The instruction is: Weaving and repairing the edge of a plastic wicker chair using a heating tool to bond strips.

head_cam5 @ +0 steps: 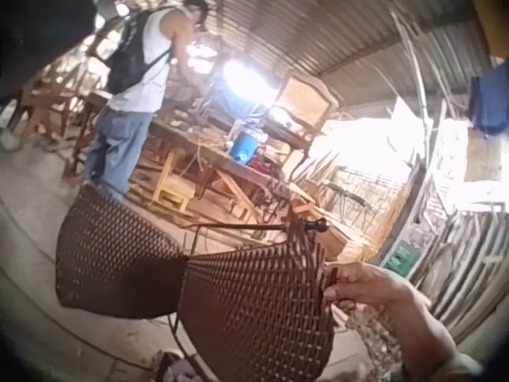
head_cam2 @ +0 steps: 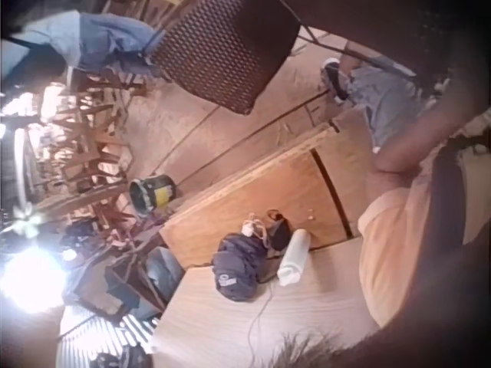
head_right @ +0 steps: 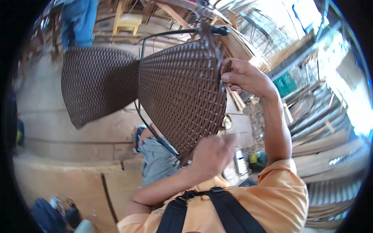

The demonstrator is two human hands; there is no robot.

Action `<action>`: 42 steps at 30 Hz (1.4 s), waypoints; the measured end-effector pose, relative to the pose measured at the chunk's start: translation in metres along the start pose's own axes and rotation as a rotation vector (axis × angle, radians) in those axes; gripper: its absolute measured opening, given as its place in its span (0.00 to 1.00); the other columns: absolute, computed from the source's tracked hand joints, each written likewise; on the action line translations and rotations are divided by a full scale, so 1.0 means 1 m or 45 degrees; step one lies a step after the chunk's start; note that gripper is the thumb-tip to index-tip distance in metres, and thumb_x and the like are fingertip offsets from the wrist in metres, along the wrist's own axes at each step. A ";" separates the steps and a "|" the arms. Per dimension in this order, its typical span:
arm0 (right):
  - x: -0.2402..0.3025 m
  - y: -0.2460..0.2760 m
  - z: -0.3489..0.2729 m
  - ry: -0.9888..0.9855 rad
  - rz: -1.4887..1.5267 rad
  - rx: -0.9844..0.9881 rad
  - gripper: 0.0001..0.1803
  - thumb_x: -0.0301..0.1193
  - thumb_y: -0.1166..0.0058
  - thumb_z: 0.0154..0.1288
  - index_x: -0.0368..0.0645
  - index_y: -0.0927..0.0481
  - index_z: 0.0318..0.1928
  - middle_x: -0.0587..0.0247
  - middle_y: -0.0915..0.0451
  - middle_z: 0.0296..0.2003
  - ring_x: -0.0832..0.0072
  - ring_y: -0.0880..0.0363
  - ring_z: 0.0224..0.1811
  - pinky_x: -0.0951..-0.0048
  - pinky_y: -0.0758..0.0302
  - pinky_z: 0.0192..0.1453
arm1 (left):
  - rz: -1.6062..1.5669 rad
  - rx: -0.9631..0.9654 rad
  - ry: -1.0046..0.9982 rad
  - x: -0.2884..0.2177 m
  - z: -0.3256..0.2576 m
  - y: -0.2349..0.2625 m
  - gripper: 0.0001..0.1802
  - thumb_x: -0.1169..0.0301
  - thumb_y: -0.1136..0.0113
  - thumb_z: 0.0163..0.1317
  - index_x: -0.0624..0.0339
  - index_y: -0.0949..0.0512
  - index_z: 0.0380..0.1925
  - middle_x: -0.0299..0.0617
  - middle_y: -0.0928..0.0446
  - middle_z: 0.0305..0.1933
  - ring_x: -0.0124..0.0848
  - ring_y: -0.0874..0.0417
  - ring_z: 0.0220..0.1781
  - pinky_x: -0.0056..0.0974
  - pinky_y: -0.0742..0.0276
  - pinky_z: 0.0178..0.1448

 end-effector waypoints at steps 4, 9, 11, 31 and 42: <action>0.000 0.002 0.004 -0.026 -0.071 -0.049 0.10 0.28 0.44 0.63 0.35 0.28 0.40 0.70 0.31 0.26 0.88 0.37 0.21 0.86 0.42 0.21 | -0.151 0.299 -0.175 -0.029 -0.033 -0.033 0.14 0.68 0.45 0.53 0.62 0.24 0.39 0.41 0.27 0.32 0.37 0.25 0.36 0.40 0.27 0.34; 0.004 0.004 0.007 0.062 -0.083 -0.064 0.12 0.29 0.42 0.63 0.34 0.27 0.40 0.69 0.28 0.27 0.87 0.36 0.21 0.87 0.40 0.21 | -0.062 0.481 -0.071 0.001 -0.054 -0.059 0.07 0.69 0.45 0.49 0.59 0.24 0.28 0.40 0.27 0.32 0.37 0.24 0.39 0.40 0.26 0.35; 0.004 0.005 0.008 0.083 -0.038 -0.067 0.11 0.29 0.42 0.63 0.35 0.27 0.40 0.68 0.26 0.27 0.87 0.35 0.20 0.88 0.38 0.21 | -0.162 0.467 0.021 0.010 -0.057 -0.060 0.09 0.67 0.46 0.58 0.59 0.20 0.32 0.42 0.24 0.33 0.38 0.22 0.41 0.42 0.24 0.39; -0.002 0.008 0.009 0.206 0.009 -0.038 0.09 0.28 0.43 0.62 0.38 0.28 0.38 0.73 0.32 0.22 0.88 0.37 0.18 0.86 0.41 0.20 | -0.302 0.322 0.042 -0.016 -0.033 -0.024 0.07 0.68 0.41 0.57 0.59 0.22 0.33 0.40 0.26 0.30 0.38 0.20 0.32 0.40 0.22 0.34; -0.010 0.007 0.012 0.219 0.207 0.084 0.10 0.28 0.39 0.59 0.39 0.27 0.37 0.72 0.29 0.21 0.87 0.37 0.17 0.84 0.43 0.19 | -1.119 0.761 0.425 -0.041 -0.004 0.027 0.10 0.72 0.44 0.59 0.64 0.21 0.39 0.48 0.21 0.42 0.40 0.18 0.42 0.43 0.21 0.44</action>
Point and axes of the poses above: each hand's wrist, its own z-axis towards the middle knuckle, its own y-axis out of the back of the hand, x = y × z, the point moved 7 cm from there along z, towards the middle knuckle
